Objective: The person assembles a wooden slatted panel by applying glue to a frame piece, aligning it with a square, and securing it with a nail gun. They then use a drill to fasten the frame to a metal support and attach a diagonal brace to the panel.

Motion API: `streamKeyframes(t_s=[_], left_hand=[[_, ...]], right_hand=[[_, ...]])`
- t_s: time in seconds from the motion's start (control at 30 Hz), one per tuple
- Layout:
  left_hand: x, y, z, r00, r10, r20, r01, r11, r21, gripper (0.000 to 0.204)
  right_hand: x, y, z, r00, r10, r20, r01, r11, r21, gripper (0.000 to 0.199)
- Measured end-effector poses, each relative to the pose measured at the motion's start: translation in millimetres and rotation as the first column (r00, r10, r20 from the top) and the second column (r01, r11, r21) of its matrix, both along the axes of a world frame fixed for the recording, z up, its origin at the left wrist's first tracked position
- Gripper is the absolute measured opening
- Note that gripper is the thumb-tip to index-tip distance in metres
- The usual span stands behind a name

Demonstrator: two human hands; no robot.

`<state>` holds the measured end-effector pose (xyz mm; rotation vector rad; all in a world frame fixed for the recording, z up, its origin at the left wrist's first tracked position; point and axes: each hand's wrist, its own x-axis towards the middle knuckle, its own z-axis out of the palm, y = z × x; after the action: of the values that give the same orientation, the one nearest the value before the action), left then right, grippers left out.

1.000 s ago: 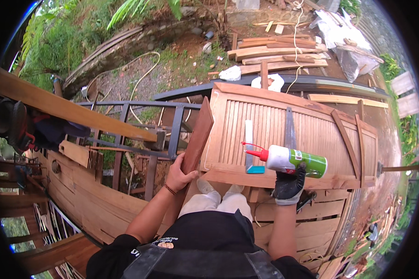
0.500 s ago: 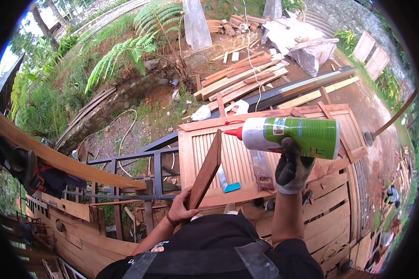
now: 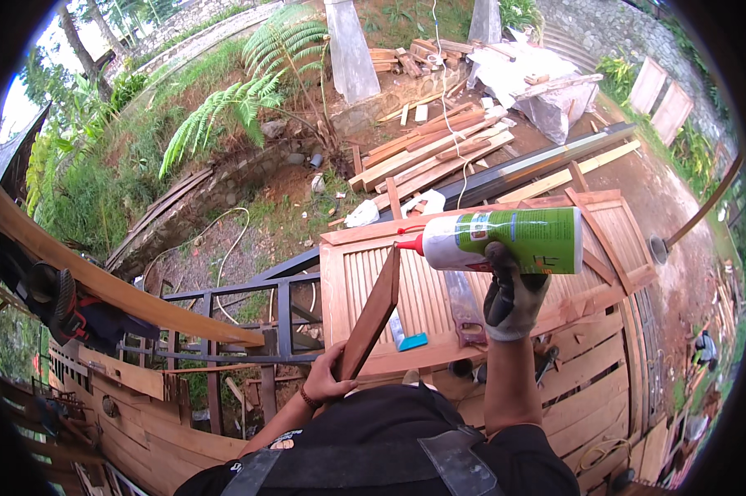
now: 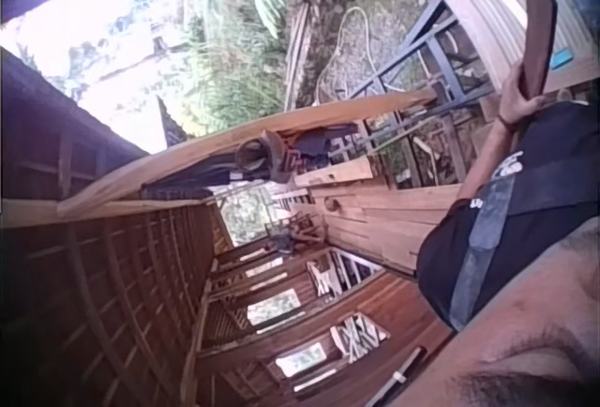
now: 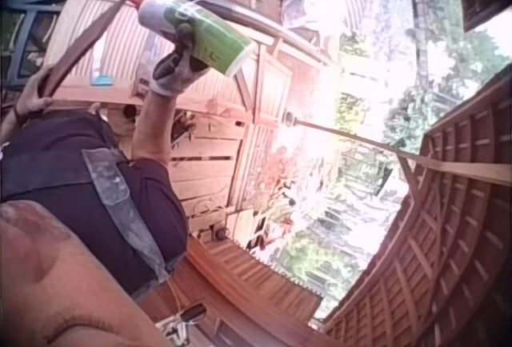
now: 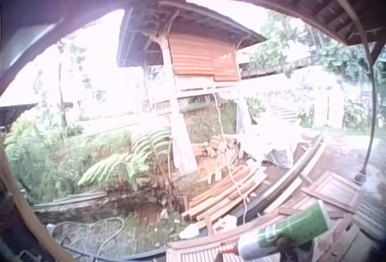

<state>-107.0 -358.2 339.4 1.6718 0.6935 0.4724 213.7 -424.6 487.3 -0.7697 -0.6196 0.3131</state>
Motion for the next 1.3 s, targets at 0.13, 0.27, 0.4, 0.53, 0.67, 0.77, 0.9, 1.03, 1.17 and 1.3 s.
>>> streamKeyframes(t_s=[0.13, 0.27, 0.4, 0.53, 0.67, 0.77, 0.9, 1.03, 1.17, 1.3], left_hand=[[3.5, -1.2, 6.4, 1.0, 0.015, 0.014, -0.015, 1.0, -0.002, 0.089], [3.9, 0.3, 5.6, 1.0, 0.019, 0.008, -0.019, 1.0, -0.005, 0.088], [7.8, 2.3, 1.7, 0.998, 0.023, 0.05, -0.023, 1.0, 0.006, 0.089], [9.2, 4.5, 3.9, 0.998, 0.032, 0.05, -0.032, 0.999, -0.009, 0.09], [11.3, 7.9, 9.5, 0.999, 0.032, 0.027, -0.033, 0.999, 0.026, 0.089], [13.4, 9.7, 9.6, 0.999, 0.023, 0.027, -0.024, 0.998, 0.053, 0.089], [16.1, 10.0, 13.2, 0.999, 0.024, 0.03, -0.026, 0.999, 0.04, 0.088], [19.1, 11.8, 16.7, 0.999, 0.014, 0.032, -0.015, 1.0, 0.023, 0.089], [19.6, 13.6, 15.5, 0.999, 0.001, 0.033, -0.002, 0.999, 0.036, 0.089], [20.7, 15.1, 15.7, 1.0, -0.004, 0.023, 0.003, 0.999, 0.049, 0.089]], right_hand=[[-1.2, -2.7, 3.8, 0.999, -0.031, -0.045, 0.031, 1.0, -0.002, 0.029], [-2.4, -5.9, 5.2, 0.999, -0.022, -0.042, 0.023, 0.999, 0.028, 0.029], [-1.1, -12.5, -0.5, 0.999, -0.001, 0.052, 0.002, 1.0, -0.009, 0.024], [-6.1, -16.1, 4.4, 0.995, 0.013, 0.1, -0.009, 0.999, -0.044, 0.024], [-10.1, -20.7, 7.2, 0.995, 0.002, 0.103, 0.003, 0.999, -0.049, 0.026], [-8.1, -22.6, 5.4, 0.995, -0.011, 0.098, 0.015, 0.999, -0.038, 0.028], [-8.3, -24.7, 10.0, 0.992, -0.013, 0.128, 0.017, 0.999, -0.027, 0.03], [-4.7, -27.0, 7.4, 0.987, 0.004, 0.161, -0.004, 1.0, 0.001, 0.032], [-4.2, -30.0, 5.3, 0.992, -0.016, 0.127, 0.016, 1.0, 0.001, 0.032], [-1.4, -26.9, 2.7, 0.989, -0.059, 0.139, 0.055, 0.998, 0.033, 0.03]])
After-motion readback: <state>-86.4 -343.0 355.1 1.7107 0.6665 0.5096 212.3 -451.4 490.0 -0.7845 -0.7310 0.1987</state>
